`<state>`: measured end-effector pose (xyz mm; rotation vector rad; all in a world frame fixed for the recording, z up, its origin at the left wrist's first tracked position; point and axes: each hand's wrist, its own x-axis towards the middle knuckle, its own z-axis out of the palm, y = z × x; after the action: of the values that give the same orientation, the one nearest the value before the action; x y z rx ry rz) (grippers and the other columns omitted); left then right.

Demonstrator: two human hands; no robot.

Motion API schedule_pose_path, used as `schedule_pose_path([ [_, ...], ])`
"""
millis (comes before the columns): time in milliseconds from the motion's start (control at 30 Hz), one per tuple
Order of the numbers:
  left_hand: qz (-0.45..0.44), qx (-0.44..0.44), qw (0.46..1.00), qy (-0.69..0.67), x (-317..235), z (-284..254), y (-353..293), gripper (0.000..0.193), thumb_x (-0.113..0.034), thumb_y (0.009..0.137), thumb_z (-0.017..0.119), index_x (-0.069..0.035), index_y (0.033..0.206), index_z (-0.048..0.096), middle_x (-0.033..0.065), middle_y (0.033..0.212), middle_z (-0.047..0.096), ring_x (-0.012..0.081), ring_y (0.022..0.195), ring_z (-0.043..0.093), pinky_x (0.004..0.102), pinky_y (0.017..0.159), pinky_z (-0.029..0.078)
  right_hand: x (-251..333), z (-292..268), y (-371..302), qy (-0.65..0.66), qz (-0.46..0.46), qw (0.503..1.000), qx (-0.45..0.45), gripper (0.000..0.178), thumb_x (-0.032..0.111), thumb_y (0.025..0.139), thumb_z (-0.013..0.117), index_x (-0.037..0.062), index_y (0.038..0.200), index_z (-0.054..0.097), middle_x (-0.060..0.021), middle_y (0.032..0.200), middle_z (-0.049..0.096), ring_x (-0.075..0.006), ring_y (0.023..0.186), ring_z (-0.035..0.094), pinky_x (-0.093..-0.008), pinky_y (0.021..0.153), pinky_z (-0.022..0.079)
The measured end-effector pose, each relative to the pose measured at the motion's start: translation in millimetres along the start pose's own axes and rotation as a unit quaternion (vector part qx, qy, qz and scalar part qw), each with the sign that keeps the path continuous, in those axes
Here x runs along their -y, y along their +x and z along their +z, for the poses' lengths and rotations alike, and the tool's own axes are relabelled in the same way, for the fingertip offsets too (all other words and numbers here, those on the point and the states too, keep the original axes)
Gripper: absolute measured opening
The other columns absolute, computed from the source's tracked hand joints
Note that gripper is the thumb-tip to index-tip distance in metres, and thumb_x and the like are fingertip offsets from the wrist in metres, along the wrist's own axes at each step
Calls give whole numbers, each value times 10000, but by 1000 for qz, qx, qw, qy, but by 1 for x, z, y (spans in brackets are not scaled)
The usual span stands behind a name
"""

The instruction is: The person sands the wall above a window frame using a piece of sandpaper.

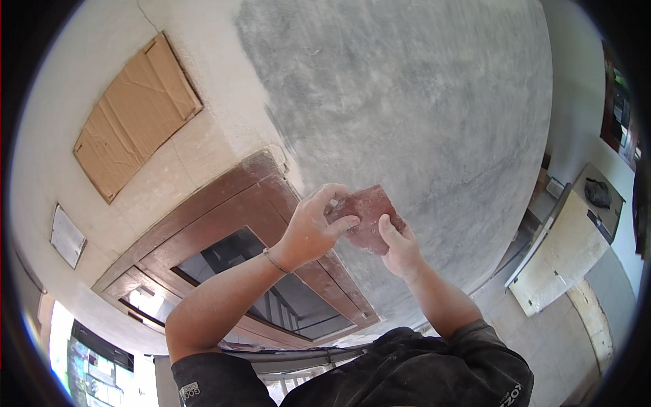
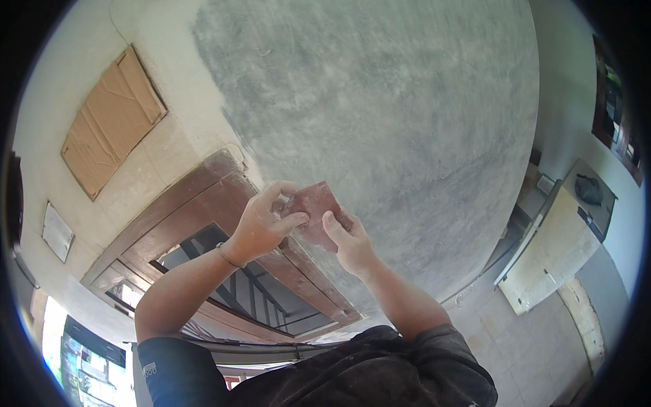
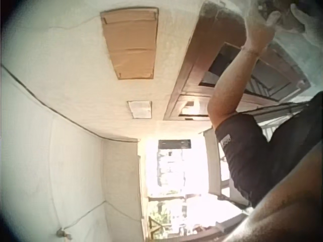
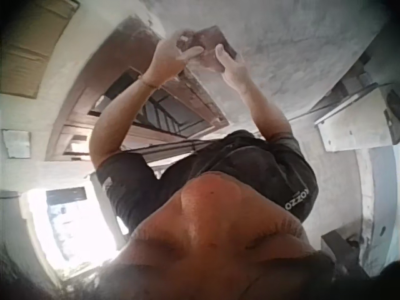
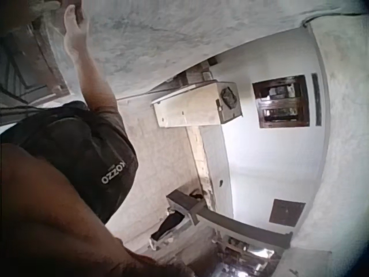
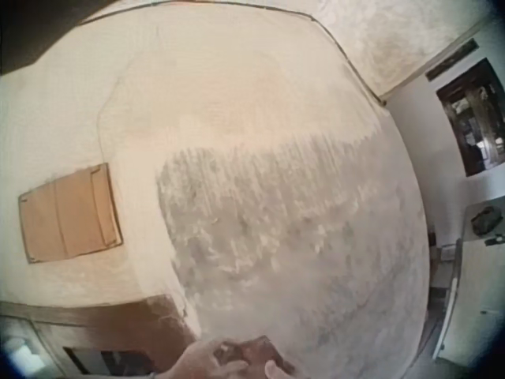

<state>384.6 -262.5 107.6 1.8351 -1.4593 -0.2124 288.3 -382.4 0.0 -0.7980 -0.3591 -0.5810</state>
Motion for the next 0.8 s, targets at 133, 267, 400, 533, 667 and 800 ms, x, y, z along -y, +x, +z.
schedule_pose_path([
  [133,181,-154,941,242,6,-27,1,364,-154,755,711,-49,1068,556,101,1011,595,236,847,620,318,687,481,9,21,12,-393,-43,911,-114,305,151,936,518,-50,1163,554,-145,1091,625,-232,1004,617,-290,869,469],
  [267,386,-225,716,536,-5,-97,26,319,-64,717,649,-82,1030,593,101,1037,587,275,1022,567,387,846,413,22,35,54,-583,-401,703,-68,319,101,889,530,-15,1182,581,-158,1163,610,-279,1067,601,-318,864,474],
  [400,374,-318,613,619,-4,-168,43,324,-46,679,571,-84,1000,590,79,1066,567,255,1106,522,391,895,353,38,83,131,-709,-518,479,-23,371,107,857,533,15,1214,572,-120,1232,581,-299,1157,540,-393,962,414],
  [533,348,-432,597,580,6,-174,45,381,-22,609,525,-90,978,586,62,1063,569,242,1098,531,382,871,350,3,84,158,-733,-498,463,20,381,113,870,525,19,1238,550,-129,1271,549,-307,1221,482,-471,1008,347],
  [667,385,-448,558,583,3,-168,54,337,-101,597,553,-139,930,588,18,976,570,184,1023,555,354,819,371,-44,41,133,-744,-486,458,-7,375,103,881,516,18,1246,542,-160,1288,530,-333,1236,463,-509,1015,325],
  [800,383,-440,579,570,7,-171,51,390,-15,586,515,-103,960,585,32,1007,586,210,1034,564,340,816,349,3,99,189,-709,-514,482,-3,353,125,883,480,54,1219,563,-123,1270,537,-313,1203,476,-515,1029,308],
])
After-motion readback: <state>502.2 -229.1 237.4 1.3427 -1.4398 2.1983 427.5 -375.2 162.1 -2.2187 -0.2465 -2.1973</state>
